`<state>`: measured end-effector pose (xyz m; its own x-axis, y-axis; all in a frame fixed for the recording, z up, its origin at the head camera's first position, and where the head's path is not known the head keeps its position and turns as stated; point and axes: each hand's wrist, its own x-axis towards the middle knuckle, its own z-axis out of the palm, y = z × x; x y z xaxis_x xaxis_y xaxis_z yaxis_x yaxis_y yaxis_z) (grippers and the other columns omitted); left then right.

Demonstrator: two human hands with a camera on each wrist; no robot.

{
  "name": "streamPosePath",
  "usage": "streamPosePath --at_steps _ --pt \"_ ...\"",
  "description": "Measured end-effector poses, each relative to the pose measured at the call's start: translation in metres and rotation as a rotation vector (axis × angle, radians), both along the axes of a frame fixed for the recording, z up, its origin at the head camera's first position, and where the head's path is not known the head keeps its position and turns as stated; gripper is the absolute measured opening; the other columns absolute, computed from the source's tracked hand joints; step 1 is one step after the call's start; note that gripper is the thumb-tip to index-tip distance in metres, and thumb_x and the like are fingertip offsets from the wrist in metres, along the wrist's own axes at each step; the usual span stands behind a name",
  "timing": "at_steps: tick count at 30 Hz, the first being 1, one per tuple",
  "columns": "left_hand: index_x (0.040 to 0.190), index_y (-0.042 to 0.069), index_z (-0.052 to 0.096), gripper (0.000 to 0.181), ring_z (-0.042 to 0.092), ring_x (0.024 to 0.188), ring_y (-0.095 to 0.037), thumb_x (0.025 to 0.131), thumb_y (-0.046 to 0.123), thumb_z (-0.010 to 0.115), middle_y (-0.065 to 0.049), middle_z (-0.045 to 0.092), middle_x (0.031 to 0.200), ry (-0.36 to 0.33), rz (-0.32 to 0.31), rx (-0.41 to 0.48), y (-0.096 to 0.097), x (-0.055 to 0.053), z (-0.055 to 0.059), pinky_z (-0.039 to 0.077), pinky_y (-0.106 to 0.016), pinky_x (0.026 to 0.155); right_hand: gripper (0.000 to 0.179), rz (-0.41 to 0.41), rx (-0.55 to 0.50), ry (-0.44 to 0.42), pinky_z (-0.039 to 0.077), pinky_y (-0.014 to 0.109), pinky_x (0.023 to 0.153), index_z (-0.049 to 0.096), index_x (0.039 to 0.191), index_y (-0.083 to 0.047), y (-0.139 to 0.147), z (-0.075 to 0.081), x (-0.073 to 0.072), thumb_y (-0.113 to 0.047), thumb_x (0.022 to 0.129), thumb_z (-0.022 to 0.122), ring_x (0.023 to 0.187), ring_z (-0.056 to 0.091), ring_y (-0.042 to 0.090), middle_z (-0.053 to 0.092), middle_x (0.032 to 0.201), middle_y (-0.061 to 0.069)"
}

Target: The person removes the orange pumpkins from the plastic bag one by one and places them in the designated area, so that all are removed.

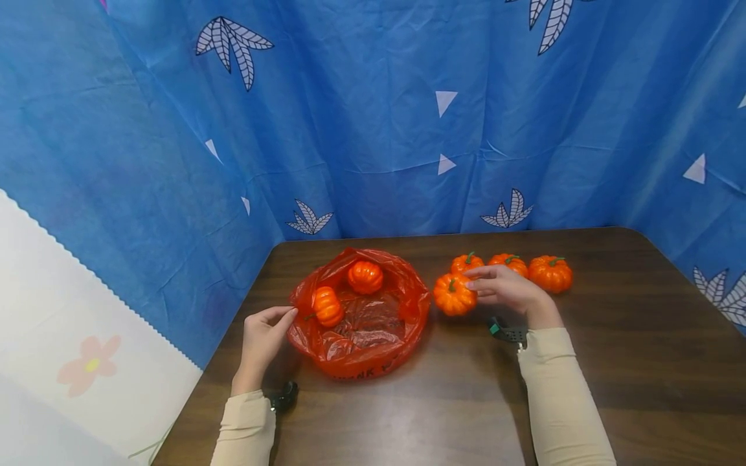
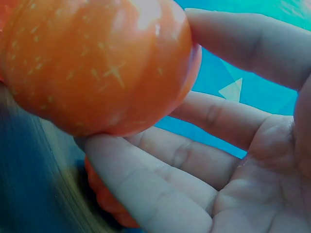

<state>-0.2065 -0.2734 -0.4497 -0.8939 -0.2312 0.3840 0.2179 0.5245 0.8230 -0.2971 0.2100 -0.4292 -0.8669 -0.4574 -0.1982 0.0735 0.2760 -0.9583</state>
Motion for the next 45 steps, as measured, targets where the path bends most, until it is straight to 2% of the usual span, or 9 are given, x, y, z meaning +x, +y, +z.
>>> streamPosePath --at_steps 4,7,12,19,25,28,33,36,45 --pt "0.096 -0.001 0.079 0.015 0.064 0.07 0.004 0.089 0.013 0.076 -0.02 0.077 0.092 -0.021 0.011 0.007 0.004 0.001 0.004 0.054 -0.01 0.067 0.063 0.001 0.011 -0.018 0.052 0.043 0.103 0.041 0.148 0.005 0.005 -0.002 0.0 -0.028 0.099 0.061 0.115 0.063 0.026 0.041 0.151 0.029" --pt "0.096 -0.004 0.078 0.015 0.064 0.069 0.003 0.089 0.009 0.075 -0.023 0.076 0.092 -0.035 0.014 0.01 0.01 0.004 0.012 0.054 -0.01 0.066 0.063 -0.005 0.02 -0.032 0.052 0.042 0.103 0.042 0.148 0.004 0.01 -0.004 0.0 -0.03 0.099 0.061 0.117 0.062 0.027 0.041 0.152 0.028" --pt "0.096 -0.006 0.077 0.015 0.064 0.07 0.002 0.09 0.007 0.074 -0.025 0.075 0.092 -0.053 0.025 -0.004 0.015 0.01 0.02 0.053 -0.009 0.067 0.063 0.001 0.041 -0.041 0.053 0.042 0.102 0.042 0.147 0.007 0.015 -0.006 0.001 -0.03 0.1 0.061 0.112 0.065 0.024 0.047 0.148 0.028" --pt "0.095 0.001 0.079 0.018 0.065 0.071 0.002 0.089 0.017 0.077 -0.019 0.077 0.092 -0.014 0.006 0.014 0.0 0.0 -0.001 0.054 -0.011 0.068 0.059 0.028 0.052 -0.05 0.055 0.041 0.099 0.046 0.143 0.009 0.018 -0.008 0.0 -0.028 0.1 0.06 0.105 0.069 0.022 0.064 0.131 0.014" --pt "0.095 0.001 0.079 0.016 0.065 0.07 0.002 0.089 0.016 0.077 -0.019 0.077 0.092 -0.012 0.004 0.014 -0.001 0.0 -0.002 0.055 -0.012 0.067 0.059 0.028 0.059 -0.065 0.056 0.042 0.098 0.045 0.143 0.011 0.021 -0.013 -0.001 -0.028 0.101 0.058 0.105 0.069 0.021 0.063 0.134 0.018" --pt "0.096 -0.001 0.079 0.015 0.065 0.07 0.001 0.089 0.012 0.076 -0.02 0.077 0.093 -0.027 0.015 0.011 0.002 0.001 0.002 0.054 -0.011 0.066 0.059 0.013 0.066 -0.073 0.056 0.041 0.098 0.045 0.143 0.01 0.023 -0.016 -0.002 -0.028 0.1 0.058 0.106 0.069 0.022 0.061 0.136 0.02" --pt "0.095 -0.006 0.077 0.015 0.065 0.069 0.001 0.09 0.008 0.074 -0.024 0.076 0.092 -0.038 0.016 0.005 0.012 0.009 0.017 0.054 -0.011 0.066 0.063 -0.022 0.072 -0.097 0.055 0.041 0.099 0.044 0.144 0.008 0.026 -0.02 -0.001 -0.033 0.099 0.06 0.107 0.067 0.023 0.058 0.139 0.02" --pt "0.096 -0.007 0.077 0.015 0.064 0.068 0.003 0.09 0.007 0.073 -0.025 0.075 0.091 -0.036 0.008 -0.01 0.015 0.013 0.023 0.053 -0.01 0.065 0.064 -0.037 0.069 -0.11 0.055 0.041 0.1 0.043 0.145 0.007 0.029 -0.021 -0.001 -0.034 0.099 0.06 0.108 0.065 0.022 0.054 0.143 0.021" --pt "0.096 0.0 0.079 0.016 0.065 0.068 0.001 0.089 0.015 0.076 -0.02 0.077 0.092 -0.021 0.005 0.01 -0.001 -0.001 0.0 0.055 -0.012 0.066 0.059 -0.061 0.031 -0.118 0.056 0.039 0.098 0.045 0.144 0.008 0.032 -0.026 -0.003 -0.03 0.101 0.058 0.102 0.065 0.019 0.059 0.135 0.014"
